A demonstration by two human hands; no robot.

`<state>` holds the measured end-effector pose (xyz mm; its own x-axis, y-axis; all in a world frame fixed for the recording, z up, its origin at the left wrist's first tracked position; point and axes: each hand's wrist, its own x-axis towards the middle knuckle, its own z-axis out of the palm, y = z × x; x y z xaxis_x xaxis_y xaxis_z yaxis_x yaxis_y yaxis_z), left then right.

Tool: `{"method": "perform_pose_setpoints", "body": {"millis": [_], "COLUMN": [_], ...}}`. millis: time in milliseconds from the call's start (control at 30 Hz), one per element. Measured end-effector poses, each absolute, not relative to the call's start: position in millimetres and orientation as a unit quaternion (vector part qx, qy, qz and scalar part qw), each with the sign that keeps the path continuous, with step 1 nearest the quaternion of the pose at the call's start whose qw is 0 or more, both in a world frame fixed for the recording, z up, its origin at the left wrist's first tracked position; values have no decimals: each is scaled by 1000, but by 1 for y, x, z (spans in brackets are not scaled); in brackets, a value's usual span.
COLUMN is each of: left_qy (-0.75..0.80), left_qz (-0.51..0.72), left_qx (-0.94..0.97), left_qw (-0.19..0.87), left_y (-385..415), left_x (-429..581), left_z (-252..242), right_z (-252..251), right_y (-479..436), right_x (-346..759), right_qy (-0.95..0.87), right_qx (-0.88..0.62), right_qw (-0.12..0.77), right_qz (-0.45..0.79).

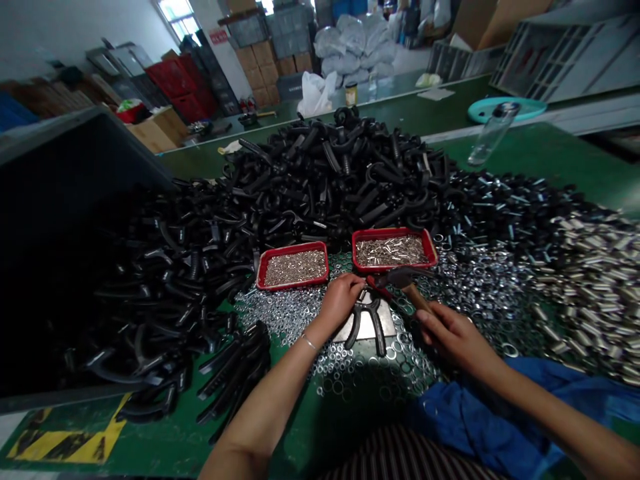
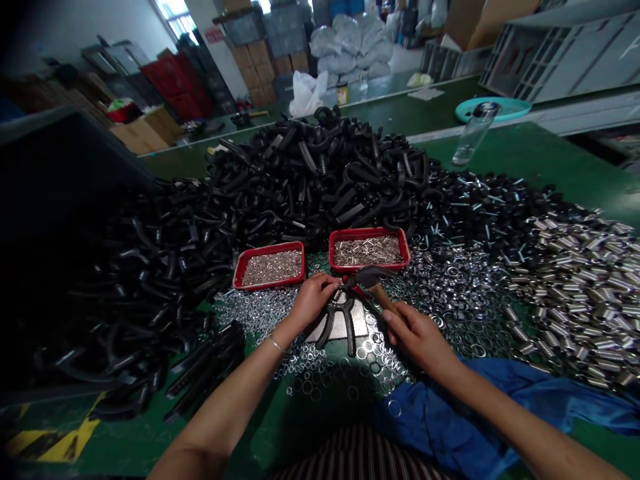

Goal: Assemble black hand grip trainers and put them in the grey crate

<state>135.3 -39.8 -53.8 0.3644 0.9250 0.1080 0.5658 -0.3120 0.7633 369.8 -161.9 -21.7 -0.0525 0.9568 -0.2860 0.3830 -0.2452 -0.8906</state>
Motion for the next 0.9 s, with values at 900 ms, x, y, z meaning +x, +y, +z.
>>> {"method": "perform_pose_setpoints", "body": {"millis": [900], "left_qy": [312], "left_qz": [18], "left_qx": [947], "left_qw": [-75], "left_y": [-40], "left_x": [170], "left_z": [-22], "right_z": [-5], "right_y": [-147], "right_x": [392], "right_qy": [-565], "right_qx": [-637], "right_qw": [214], "right_qz": [479]}}
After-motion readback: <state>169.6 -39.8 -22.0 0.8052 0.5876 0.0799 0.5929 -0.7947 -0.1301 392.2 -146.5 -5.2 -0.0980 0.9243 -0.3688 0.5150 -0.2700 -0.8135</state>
